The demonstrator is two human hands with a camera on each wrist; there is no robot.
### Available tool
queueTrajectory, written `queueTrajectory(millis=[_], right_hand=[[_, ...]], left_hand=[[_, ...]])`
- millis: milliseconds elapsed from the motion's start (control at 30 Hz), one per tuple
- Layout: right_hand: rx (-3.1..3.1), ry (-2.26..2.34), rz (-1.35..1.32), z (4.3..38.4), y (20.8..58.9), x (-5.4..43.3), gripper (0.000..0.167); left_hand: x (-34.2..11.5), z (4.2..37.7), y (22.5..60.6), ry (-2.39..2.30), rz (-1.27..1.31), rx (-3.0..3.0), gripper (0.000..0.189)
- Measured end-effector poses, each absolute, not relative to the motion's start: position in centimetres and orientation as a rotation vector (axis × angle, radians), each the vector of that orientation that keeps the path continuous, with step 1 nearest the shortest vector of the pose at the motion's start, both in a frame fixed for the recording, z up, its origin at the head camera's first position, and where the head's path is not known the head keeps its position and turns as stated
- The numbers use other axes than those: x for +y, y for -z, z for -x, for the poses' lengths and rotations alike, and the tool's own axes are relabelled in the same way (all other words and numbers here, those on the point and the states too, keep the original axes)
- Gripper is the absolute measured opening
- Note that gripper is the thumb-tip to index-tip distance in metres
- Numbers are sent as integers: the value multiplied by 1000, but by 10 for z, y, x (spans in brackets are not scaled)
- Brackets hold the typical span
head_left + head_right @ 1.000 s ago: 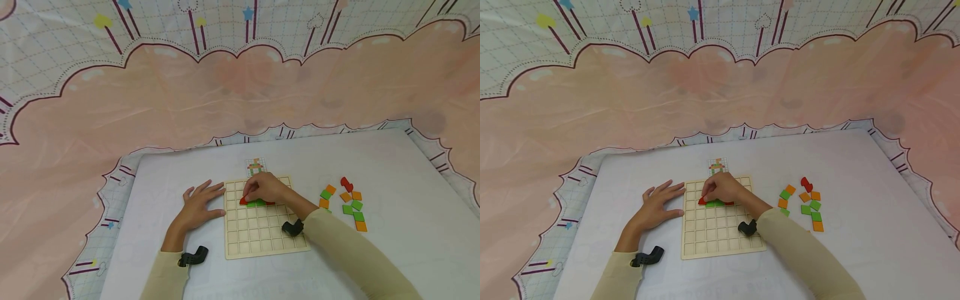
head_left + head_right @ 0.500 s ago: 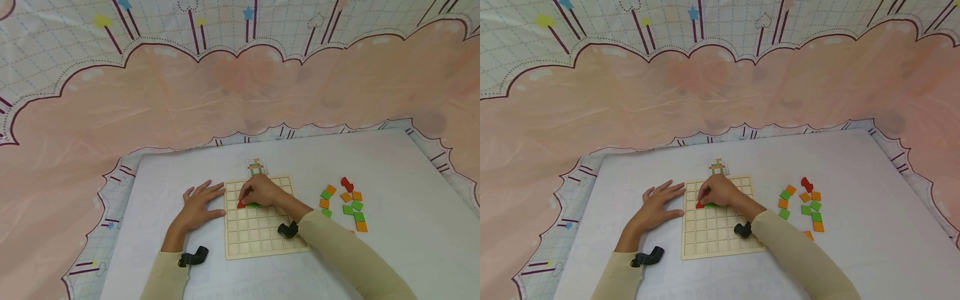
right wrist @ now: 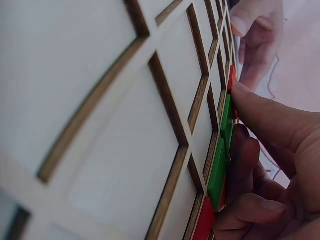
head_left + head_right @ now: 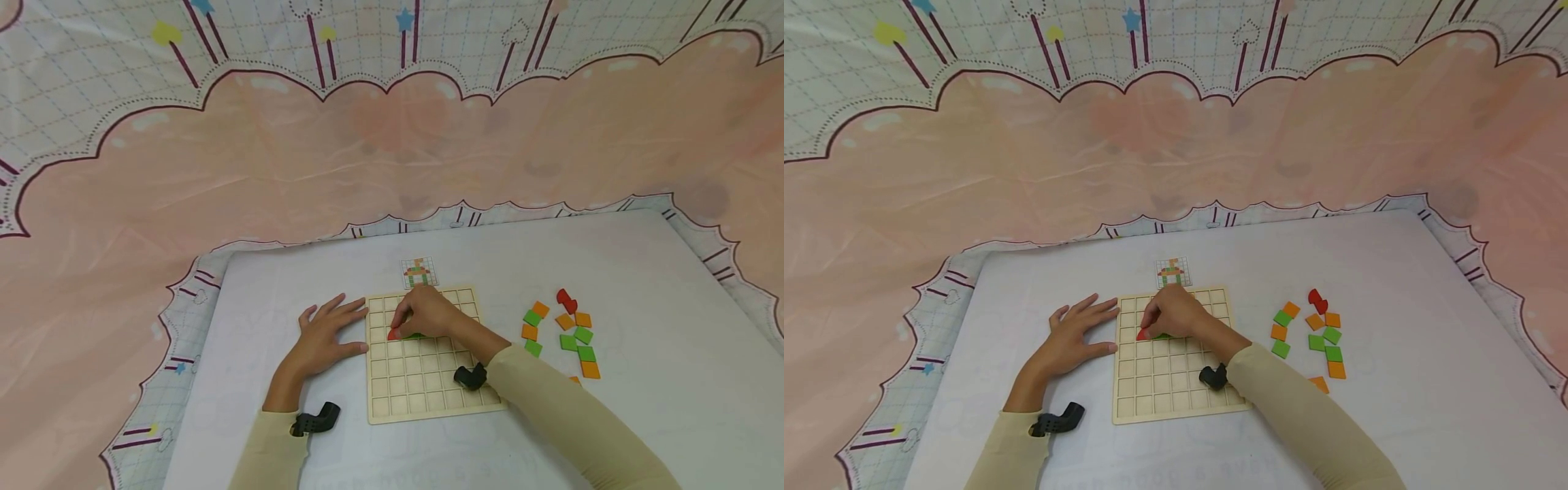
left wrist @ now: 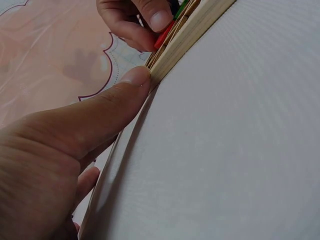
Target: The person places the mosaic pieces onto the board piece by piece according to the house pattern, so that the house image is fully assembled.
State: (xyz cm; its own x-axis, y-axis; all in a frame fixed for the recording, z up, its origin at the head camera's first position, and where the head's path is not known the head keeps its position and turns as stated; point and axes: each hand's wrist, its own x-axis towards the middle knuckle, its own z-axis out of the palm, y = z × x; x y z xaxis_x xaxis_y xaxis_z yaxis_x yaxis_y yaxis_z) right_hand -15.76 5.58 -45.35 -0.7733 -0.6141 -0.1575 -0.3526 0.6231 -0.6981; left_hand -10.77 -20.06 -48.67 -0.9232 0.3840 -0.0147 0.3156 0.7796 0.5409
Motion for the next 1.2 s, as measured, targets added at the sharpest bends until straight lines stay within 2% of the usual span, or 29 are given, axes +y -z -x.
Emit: queueTrajectory(millis=[667,1200], right_hand=[[2527,937,740,154,450,64,9],[2495,1012,663,150,445,106,8]], left_hand=[[-196,107,484,-829,-556,2851,72],[-197,106,485,-837,-540,2868,72]])
